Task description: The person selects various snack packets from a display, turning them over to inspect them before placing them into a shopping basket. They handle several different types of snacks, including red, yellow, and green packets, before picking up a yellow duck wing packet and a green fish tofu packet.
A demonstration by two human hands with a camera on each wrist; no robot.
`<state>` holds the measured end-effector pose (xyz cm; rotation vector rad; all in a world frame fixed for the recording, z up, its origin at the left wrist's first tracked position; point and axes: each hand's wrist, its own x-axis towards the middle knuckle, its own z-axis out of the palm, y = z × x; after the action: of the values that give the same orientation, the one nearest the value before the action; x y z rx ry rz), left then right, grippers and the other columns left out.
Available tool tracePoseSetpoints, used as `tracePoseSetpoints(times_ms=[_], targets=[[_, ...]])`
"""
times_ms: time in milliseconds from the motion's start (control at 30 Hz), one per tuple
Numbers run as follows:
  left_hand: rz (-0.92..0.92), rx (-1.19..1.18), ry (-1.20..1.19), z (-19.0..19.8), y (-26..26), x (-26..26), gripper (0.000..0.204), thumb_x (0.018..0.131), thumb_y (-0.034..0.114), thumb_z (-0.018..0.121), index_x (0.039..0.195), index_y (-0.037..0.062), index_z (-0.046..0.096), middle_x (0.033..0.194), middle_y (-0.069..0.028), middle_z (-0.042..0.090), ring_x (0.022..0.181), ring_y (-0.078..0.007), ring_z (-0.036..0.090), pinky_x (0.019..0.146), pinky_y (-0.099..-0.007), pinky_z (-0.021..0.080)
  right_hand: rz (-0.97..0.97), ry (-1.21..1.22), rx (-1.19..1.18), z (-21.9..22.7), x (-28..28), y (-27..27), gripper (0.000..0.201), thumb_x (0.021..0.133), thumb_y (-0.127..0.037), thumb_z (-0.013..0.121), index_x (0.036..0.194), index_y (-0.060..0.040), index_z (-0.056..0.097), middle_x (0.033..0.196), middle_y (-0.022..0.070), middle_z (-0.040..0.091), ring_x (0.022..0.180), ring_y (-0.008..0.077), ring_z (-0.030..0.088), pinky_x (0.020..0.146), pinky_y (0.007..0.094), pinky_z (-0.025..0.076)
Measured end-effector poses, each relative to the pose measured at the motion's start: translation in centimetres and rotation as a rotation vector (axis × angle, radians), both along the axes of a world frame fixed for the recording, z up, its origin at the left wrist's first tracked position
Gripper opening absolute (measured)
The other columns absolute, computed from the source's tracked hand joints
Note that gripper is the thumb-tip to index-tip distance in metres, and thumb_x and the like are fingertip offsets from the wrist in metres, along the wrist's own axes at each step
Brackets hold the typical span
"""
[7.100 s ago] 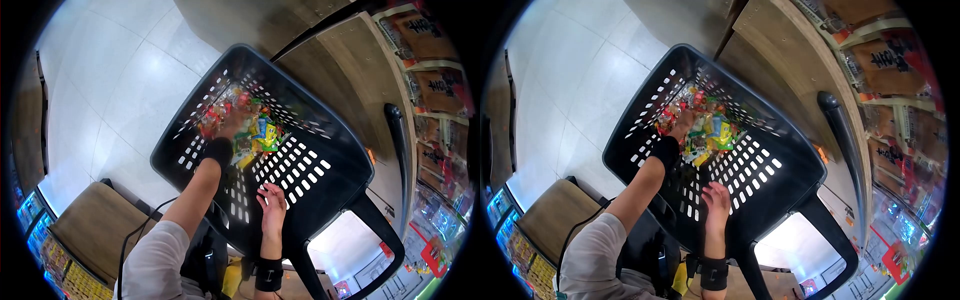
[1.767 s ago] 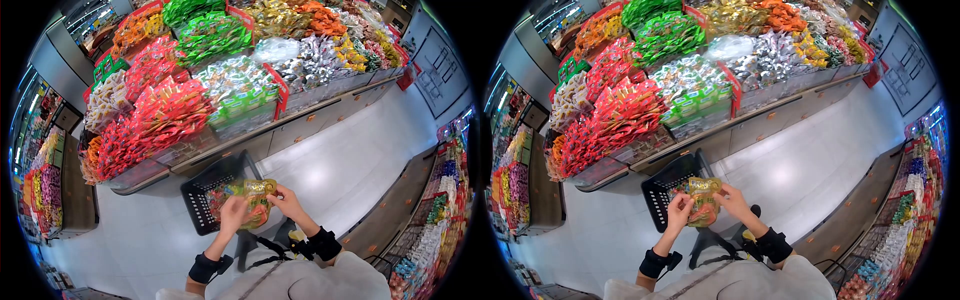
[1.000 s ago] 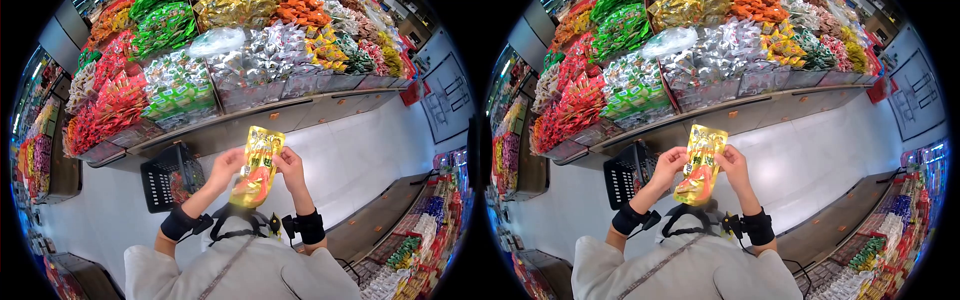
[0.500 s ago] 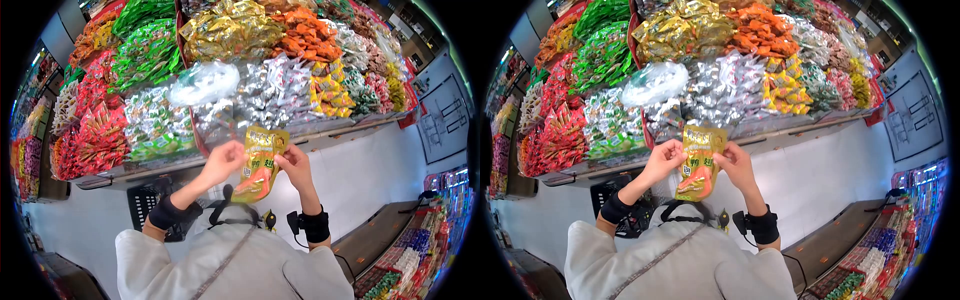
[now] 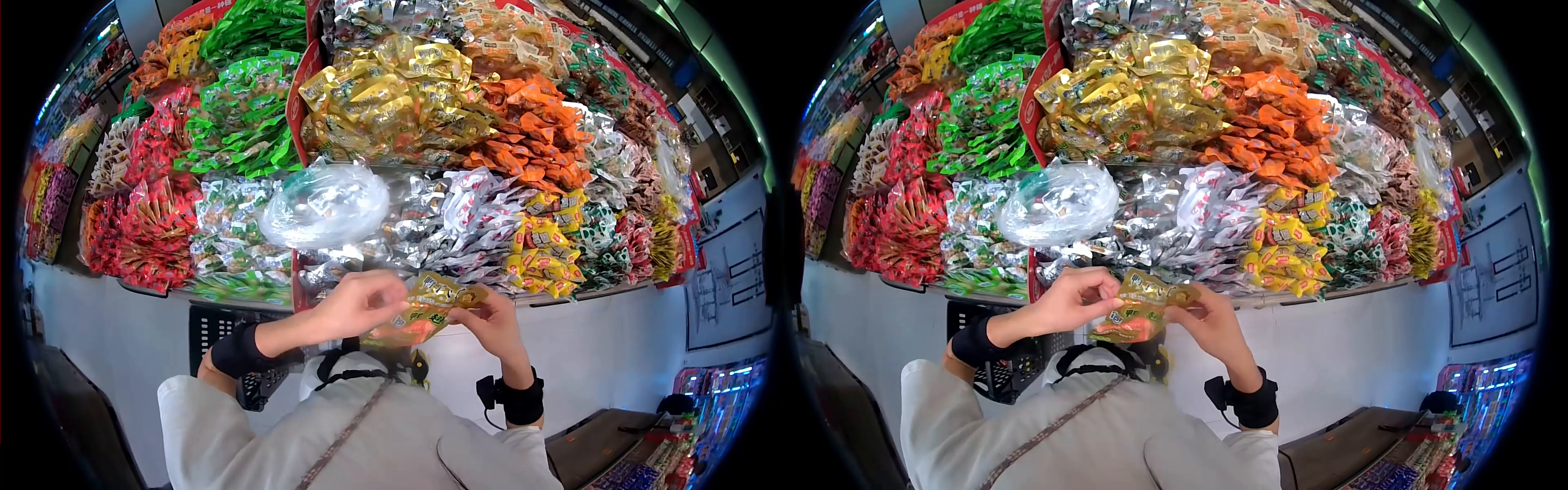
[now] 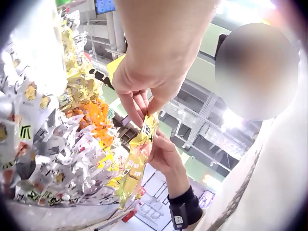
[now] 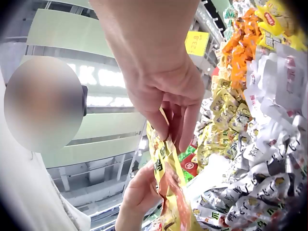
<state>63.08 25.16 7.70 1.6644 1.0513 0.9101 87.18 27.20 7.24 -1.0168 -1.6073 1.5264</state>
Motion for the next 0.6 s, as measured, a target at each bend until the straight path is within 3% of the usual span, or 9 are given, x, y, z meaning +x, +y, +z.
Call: tracePoseSetpoints(times_ms=[200,267,400,533,600], targets=[[-0.063,0.253,0.011,5.6,3.5,2.5,0.010,0.080,0.005,0.061,0.087,-0.0003,0.057,0.080,-0.0055,0.059,0.074,-0.0126,0.059,0.061,-0.0236,0.049,0.041,-0.024,0.317,5.5,3.7,4.4,0.019,0.073,0.006,0.062,0.091,0.0032,0.056,0.081,0.0054,0.060,0.073,0.0099,0.059,0.062,0.0221,0.050],[-0.081,0.180,0.028,7.7,5.1,3.0,0.010,0.081,0.006,0.060,0.089,0.0011,0.059,0.085,-0.0069,0.061,0.081,-0.0141,0.061,0.064,-0.0255,0.050,0.046,-0.053,0.505,7.2,6.0,6.2,0.022,0.072,0.009,0.061,0.092,0.0038,0.056,0.082,0.0061,0.059,0.074,0.0109,0.059,0.063,0.0226,0.051],[0.063,0.300,0.137,9.8,9.5,2.8,0.011,0.081,0.007,0.059,0.090,0.0009,0.059,0.087,-0.0057,0.061,0.080,-0.0123,0.060,0.065,-0.0252,0.049,-0.237,0.004,0.667,9.8,11.3,9.3,0.023,0.073,0.010,0.060,0.095,0.0057,0.055,0.088,0.0091,0.058,0.076,0.0153,0.060,0.064,0.0248,0.052],[0.246,0.353,0.272,10.9,14.0,0.2,0.014,0.081,0.011,0.060,0.090,0.0002,0.058,0.086,-0.0045,0.060,0.078,-0.0107,0.058,0.067,-0.0239,0.048,-0.299,0.028,0.731,12.5,15.1,13.9,0.025,0.078,0.004,0.059,0.101,0.0065,0.051,0.092,0.0109,0.059,0.078,0.0178,0.061,0.065,0.0279,0.054],[0.347,0.432,0.406,11.7,15.7,-1.4,0.014,0.082,0.013,0.058,0.089,0.0014,0.057,0.083,-0.0060,0.063,0.080,-0.0136,0.060,0.067,-0.0282,0.049,-0.331,0.064,0.735,13.9,14.6,16.5,0.023,0.080,0.002,0.058,0.102,0.0044,0.052,0.090,0.0114,0.060,0.076,0.0175,0.061,0.063,0.0296,0.056]])
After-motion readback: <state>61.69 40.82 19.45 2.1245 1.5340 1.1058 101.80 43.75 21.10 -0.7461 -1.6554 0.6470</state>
